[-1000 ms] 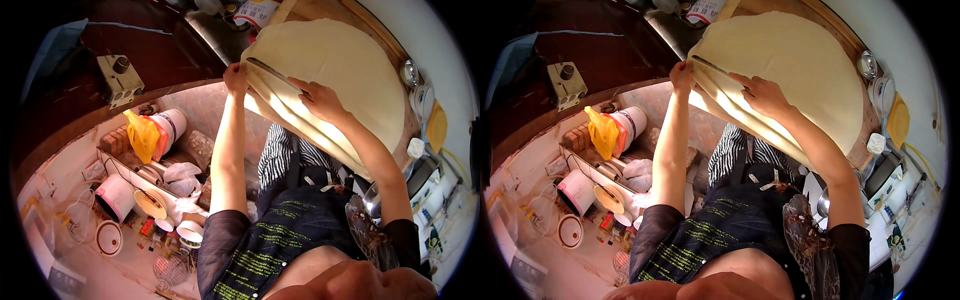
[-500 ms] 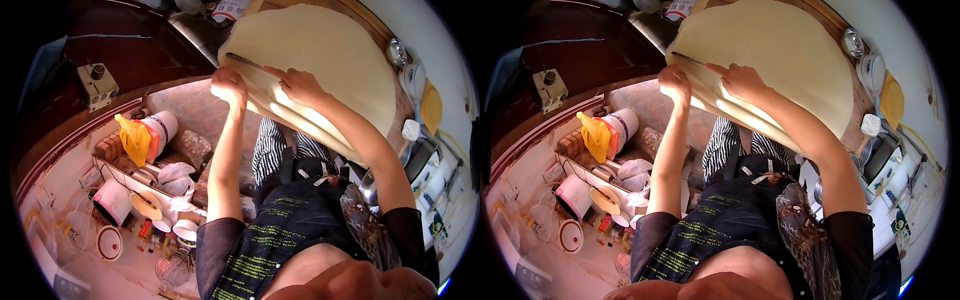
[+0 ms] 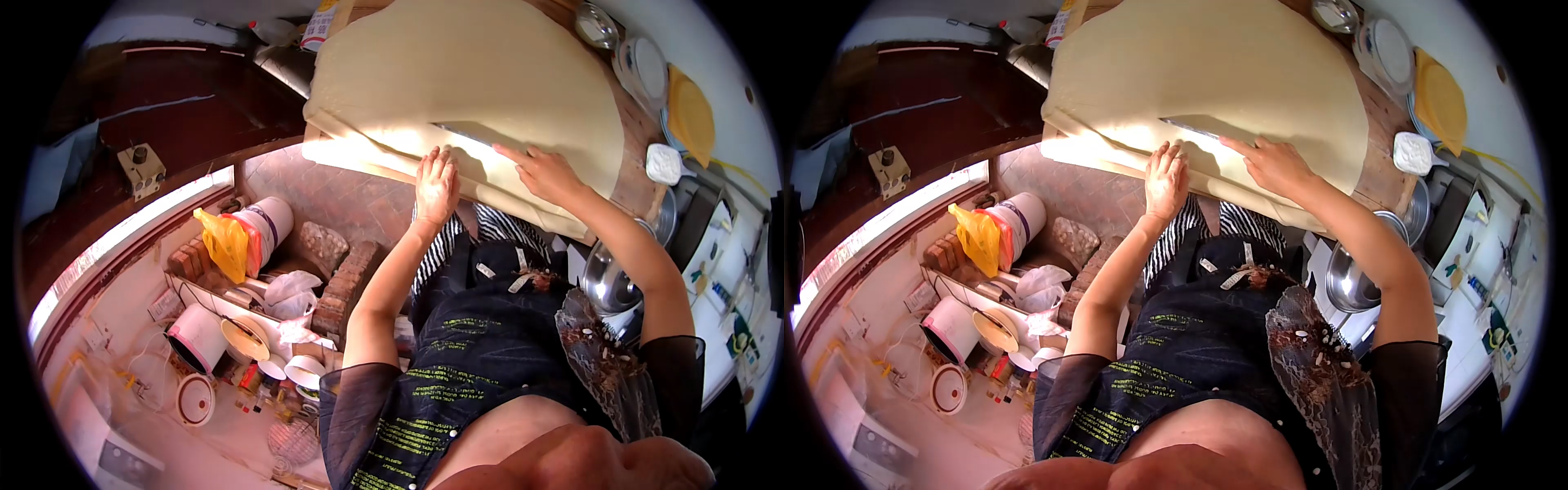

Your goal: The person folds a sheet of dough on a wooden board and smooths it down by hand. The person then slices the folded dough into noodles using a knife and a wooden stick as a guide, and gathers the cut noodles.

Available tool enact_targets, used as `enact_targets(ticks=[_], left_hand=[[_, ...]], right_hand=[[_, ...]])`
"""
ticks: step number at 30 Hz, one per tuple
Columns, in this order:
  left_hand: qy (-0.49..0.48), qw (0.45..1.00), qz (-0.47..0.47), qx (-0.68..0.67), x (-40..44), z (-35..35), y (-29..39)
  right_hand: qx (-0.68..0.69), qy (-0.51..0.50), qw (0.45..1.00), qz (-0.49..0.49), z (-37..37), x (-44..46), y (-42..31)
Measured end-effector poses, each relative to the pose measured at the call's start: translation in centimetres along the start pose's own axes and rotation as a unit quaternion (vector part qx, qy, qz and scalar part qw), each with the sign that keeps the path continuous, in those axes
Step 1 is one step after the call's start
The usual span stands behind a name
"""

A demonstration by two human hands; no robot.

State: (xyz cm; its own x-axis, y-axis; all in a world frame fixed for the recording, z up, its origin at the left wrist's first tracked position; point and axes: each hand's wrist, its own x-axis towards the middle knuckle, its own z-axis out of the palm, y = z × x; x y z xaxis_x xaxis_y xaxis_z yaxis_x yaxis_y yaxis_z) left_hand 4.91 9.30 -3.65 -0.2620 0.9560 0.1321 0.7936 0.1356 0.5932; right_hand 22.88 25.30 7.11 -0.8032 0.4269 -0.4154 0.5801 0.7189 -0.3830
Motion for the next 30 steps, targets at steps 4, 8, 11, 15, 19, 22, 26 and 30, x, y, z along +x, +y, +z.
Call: enact_targets(ticks=[4,8,11,15,19,22,26,30], left_hand=[[-0.028,1.000,0.007,-0.001,-0.3,1.1,0.4],[-0.042,0.999,0.017,-0.015,0.0,1.9,0.8],[-0.057,0.998,0.021,0.008,0.2,2.2,1.0],[-0.066,0.997,0.029,0.024,0.4,2.8,0.5],[-0.080,0.996,0.029,0.031,0.6,2.9,0.8],[-0.085,0.995,0.019,0.048,0.8,2.4,1.5],[-0.086,0.994,0.028,0.057,0.8,1.9,2.5],[-0.090,0.993,0.035,0.067,0.6,1.7,2.1]], right_hand=[[0.004,0.015,1.000,0.007,1.0,-3.7,2.5],[0.004,0.025,1.000,0.016,1.4,-7.7,5.3],[0.000,0.019,0.999,0.035,1.6,-10.6,7.1],[-0.001,0.024,0.999,0.036,2.2,-14.2,10.1],[-0.046,-0.009,0.997,0.053,3.0,-17.8,12.8],[-0.050,0.017,0.997,0.049,3.9,-19.7,15.0],[-0.055,0.049,0.997,0.026,5.7,-20.9,16.9],[-0.065,0.087,0.993,0.041,7.6,-20.6,17.3]])
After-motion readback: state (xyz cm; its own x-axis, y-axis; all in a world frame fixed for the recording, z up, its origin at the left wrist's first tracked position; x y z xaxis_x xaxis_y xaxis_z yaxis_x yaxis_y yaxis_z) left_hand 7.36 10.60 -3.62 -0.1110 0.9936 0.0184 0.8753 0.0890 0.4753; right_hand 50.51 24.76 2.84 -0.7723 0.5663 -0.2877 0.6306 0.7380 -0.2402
